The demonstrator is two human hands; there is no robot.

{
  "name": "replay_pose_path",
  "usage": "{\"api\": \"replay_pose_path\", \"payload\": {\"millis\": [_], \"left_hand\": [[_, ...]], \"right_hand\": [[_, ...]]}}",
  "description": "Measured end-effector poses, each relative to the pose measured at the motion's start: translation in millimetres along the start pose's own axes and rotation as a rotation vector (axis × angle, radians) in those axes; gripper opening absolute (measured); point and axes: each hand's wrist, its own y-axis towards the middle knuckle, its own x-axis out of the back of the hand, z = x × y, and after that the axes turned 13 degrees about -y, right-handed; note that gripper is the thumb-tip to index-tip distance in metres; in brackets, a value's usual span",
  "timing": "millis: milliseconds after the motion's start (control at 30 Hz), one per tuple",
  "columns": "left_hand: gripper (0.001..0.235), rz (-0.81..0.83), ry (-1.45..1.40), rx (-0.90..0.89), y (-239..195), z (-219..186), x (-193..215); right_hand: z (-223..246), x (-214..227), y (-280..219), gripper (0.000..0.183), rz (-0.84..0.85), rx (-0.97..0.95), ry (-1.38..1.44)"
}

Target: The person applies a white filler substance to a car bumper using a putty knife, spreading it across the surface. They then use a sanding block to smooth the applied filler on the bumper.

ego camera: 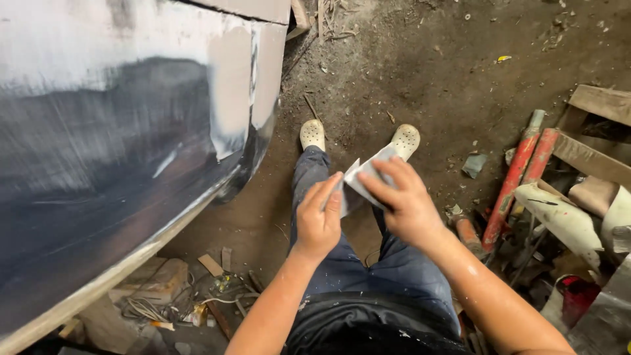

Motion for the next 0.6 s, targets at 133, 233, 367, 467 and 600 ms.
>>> {"api": "replay_pose_path", "payload": {"millis": [133, 233, 367, 467, 600], "left_hand": [[0.030, 0.009, 0.090, 0.027, -1.9, -11.3, -22.9], [0.029, 0.018, 0.123, -0.041, -5.5, -7.3, -30.3], [0.032, -0.144, 0.105, -0.065, 4.4, -7.8, -54.2], [0.037, -0.322, 0.000, 0.122, 6.8, 9.7, -80.2], [0.038, -0.339, -0.694, 0.486, -4.6, 36.3, -107.4]], "right_hand": [[5.2, 11.5, -18.2, 0.075, 0.127, 0.087, -0.156], [-4.7, 15.8, -29.9, 0.074, 0.204, 0.121, -0.071], [-31.7, 29.5, -35.8, 0.074, 0.275, 0.128, -0.064], [-44.0, 48.8, -30.3, 0.072, 0.135, 0.109, 0.035], [-40.5, 68.0, -20.7, 0.068, 0.046, 0.149, 0.423]]}}
